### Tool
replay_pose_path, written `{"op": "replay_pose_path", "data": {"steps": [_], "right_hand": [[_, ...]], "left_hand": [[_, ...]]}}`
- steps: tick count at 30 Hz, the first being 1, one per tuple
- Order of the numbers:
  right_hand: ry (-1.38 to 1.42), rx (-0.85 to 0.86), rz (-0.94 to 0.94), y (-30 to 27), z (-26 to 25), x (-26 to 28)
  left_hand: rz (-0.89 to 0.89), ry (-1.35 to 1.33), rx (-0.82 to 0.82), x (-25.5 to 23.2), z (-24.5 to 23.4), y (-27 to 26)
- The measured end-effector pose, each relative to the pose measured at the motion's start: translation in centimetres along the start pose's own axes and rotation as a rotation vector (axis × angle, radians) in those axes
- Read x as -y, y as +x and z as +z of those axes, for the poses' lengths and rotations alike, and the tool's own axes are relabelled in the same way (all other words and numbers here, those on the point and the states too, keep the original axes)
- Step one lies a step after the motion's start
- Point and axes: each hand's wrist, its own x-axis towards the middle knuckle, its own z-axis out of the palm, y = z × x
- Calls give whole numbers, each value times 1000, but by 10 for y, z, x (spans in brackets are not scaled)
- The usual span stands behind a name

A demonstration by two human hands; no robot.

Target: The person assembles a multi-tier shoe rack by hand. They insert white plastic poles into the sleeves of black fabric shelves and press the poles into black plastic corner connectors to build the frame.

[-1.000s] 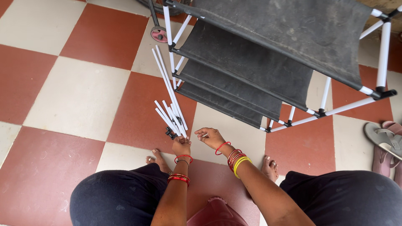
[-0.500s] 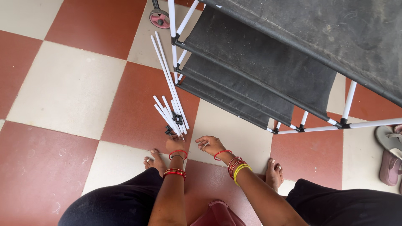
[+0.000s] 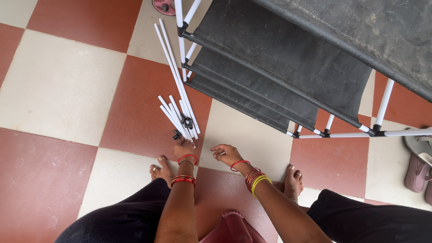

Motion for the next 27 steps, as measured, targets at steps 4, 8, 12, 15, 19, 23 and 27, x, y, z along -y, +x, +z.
{"op": "replay_pose_path", "data": {"steps": [4, 8, 12, 15, 19, 23, 27], "right_hand": [[17, 9, -24, -2, 1, 5], [64, -20, -102, -6, 2, 23], [71, -143, -226, -14, -1, 50], [89, -237, -314, -22, -10, 72], [165, -289, -423, -33, -24, 91], [162, -333, -491, -49, -43, 105], [187, -400, -627, -76, -62, 122]], "left_hand": [[-17, -88, 43, -4, -1, -8], [21, -67, 68, -11, -2, -24], [105, -26, 69, -30, 0, -53], [111, -59, 111, -55, 7, -83], [205, -135, 237, -76, 19, -115], [277, -141, 270, -76, 36, -132], [427, -150, 290, -87, 53, -152]]}}
